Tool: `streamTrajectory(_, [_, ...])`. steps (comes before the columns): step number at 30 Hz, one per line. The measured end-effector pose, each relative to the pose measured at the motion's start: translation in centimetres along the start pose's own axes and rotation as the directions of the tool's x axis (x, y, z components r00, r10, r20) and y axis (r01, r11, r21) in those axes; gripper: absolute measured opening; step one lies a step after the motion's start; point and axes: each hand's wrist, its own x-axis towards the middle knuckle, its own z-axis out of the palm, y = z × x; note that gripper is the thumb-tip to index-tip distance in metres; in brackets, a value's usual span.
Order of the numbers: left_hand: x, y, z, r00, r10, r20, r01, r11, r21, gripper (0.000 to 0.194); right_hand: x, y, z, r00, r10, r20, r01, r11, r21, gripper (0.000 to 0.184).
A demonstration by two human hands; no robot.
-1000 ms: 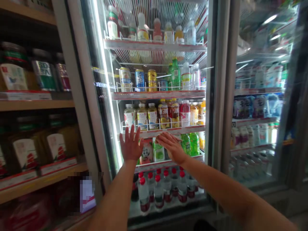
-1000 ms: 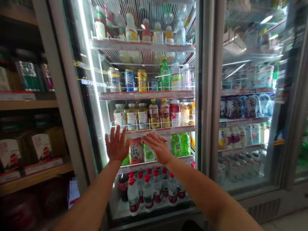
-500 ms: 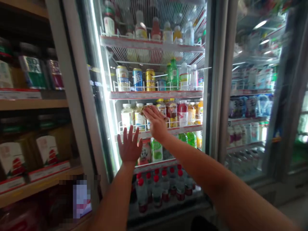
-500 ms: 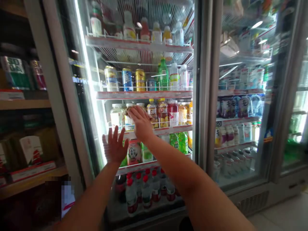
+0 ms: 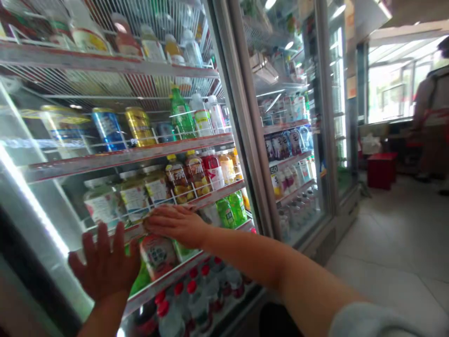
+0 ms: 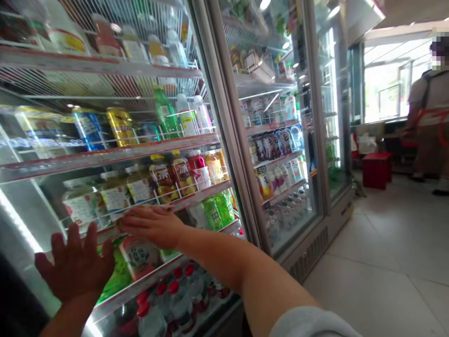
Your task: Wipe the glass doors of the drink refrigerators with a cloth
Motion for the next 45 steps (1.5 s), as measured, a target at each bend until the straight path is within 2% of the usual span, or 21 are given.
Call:
streamTrajectory(3, [0.0, 0.1, 0.1, 0.999, -0.053, 0.000, 0.053, 0.998, -0.017, 0.083, -1.3, 1.8, 0.3, 0.997, -0.078, -0.027, 0.079, 0.997, 0.026, 0.044])
streamTrajectory(5, [-0.1, -0.2, 0.4, 0.997, -0.080, -0.019, 0.080, 0.997, -0.010, 0.086, -1.7, 3.1, 0.4, 0.990, 0.040, -0.133, -0.032, 0.998, 0.062, 0.046])
streamTrajectory(7, [-0.3, -0.6, 0.7, 0.996, -0.076, -0.042, 0.076, 0.997, 0.003, 0.087, -2.4, 3.8, 0.6, 0.956, 0.197, -0.215, -0.176, 0.978, 0.115, 0.049])
streamTrajectory(9, [-0.4, -1.0, 1.0, 0.997, -0.057, -0.061, 0.059, 0.998, 0.025, 0.085, -3.6, 3.9, 0.9, 0.951, 0.232, -0.206, -0.204, 0.968, 0.149, 0.050])
streamTrajectory(11, [-0.5, -1.1, 1.1, 0.997, -0.042, -0.062, 0.045, 0.998, 0.047, 0.084, -5.1, 3.9, 1.0, 0.990, 0.080, -0.119, -0.061, 0.987, 0.152, 0.050])
streamTrajectory(13, [-0.5, -1.2, 1.2, 0.998, -0.048, -0.050, 0.050, 0.997, 0.060, 0.084, -6.2, 4.4, 0.6, 0.996, -0.080, -0.044, 0.086, 0.984, 0.154, 0.050])
streamTrajectory(14, [-0.5, -1.1, 1.2, 0.997, -0.056, -0.045, 0.059, 0.996, 0.060, 0.084, -6.5, 5.0, 0.3, 0.995, -0.090, -0.041, 0.095, 0.984, 0.153, 0.050])
streamTrajectory(16, [-0.5, -1.0, 1.1, 0.996, -0.078, -0.038, 0.079, 0.995, 0.053, 0.083, -7.0, 6.7, -0.3, 0.990, 0.057, -0.129, -0.037, 0.988, 0.149, 0.053])
streamTrajectory(18, [-0.5, -0.8, 1.1, 0.995, -0.093, -0.028, 0.094, 0.994, 0.046, 0.083, -7.8, 8.4, -0.5, 0.924, 0.274, -0.268, -0.235, 0.957, 0.167, 0.053])
streamTrajectory(20, [-0.4, -0.5, 0.9, 0.996, -0.093, -0.017, 0.093, 0.995, 0.039, 0.084, -9.6, 9.2, -0.2, 0.853, 0.390, -0.348, -0.344, 0.920, 0.187, 0.053])
streamTrajectory(21, [-0.4, -0.4, 0.8, 0.995, -0.095, -0.007, 0.095, 0.995, 0.031, 0.085, -10.8, 9.3, 0.1, 0.857, 0.384, -0.343, -0.340, 0.922, 0.183, 0.053])
streamTrajectory(24, [-0.3, -0.1, 0.7, 0.993, -0.121, 0.014, 0.121, 0.993, -0.003, 0.085, -14.3, 9.4, 0.5, 0.964, 0.180, -0.195, -0.152, 0.977, 0.150, 0.053])
streamTrajectory(26, [-0.4, -0.2, 0.9, 0.992, -0.125, 0.027, 0.125, 0.992, 0.005, 0.084, -15.5, 10.3, -0.3, 0.987, 0.086, -0.133, -0.067, 0.988, 0.142, 0.052])
streamTrajectory(29, [-0.9, -0.5, 1.2, 0.997, -0.068, 0.022, 0.066, 0.995, 0.076, 0.075, -15.5, 12.6, -1.6, 0.932, 0.242, -0.269, -0.207, 0.967, 0.151, 0.052])
streamTrajectory(31, [-1.2, -0.8, 1.3, 0.999, -0.037, 0.003, 0.036, 0.994, 0.101, 0.068, -15.1, 13.2, -1.6, 0.833, 0.391, -0.392, -0.338, 0.920, 0.200, 0.053])
streamTrajectory(33, [-1.4, -1.1, 1.2, 0.995, -0.073, 0.061, 0.065, 0.990, 0.124, 0.063, -15.5, 12.4, -0.6, 0.756, 0.468, -0.458, -0.402, 0.884, 0.239, 0.051])
streamTrajectory(34, [-1.4, -1.2, 1.1, 0.993, -0.089, 0.078, 0.079, 0.988, 0.130, 0.061, -16.0, 11.6, 0.1, 0.743, 0.491, -0.455, -0.424, 0.871, 0.247, 0.051])
streamTrajectory(37, [-1.4, -1.2, 0.8, 0.989, -0.103, 0.105, 0.089, 0.987, 0.136, 0.060, -17.1, 9.3, 1.5, 0.799, 0.467, -0.378, -0.405, 0.884, 0.235, 0.049])
streamTrajectory(39, [-1.4, -1.1, 0.7, 0.989, -0.100, 0.109, 0.082, 0.985, 0.155, 0.059, -16.4, 9.0, 1.5, 0.811, 0.457, -0.366, -0.394, 0.888, 0.236, 0.046])
streamTrajectory(43, [-1.6, -1.1, 0.6, 0.989, -0.100, 0.111, 0.080, 0.982, 0.168, 0.059, -11.8, 9.6, 0.2, 0.800, 0.471, -0.372, -0.409, 0.881, 0.235, 0.047])
streamTrajectory(45, [-1.7, -1.3, 0.7, 0.990, -0.092, 0.105, 0.075, 0.985, 0.155, 0.059, -9.9, 8.6, 0.3, 0.787, 0.462, -0.408, -0.392, 0.886, 0.246, 0.051])
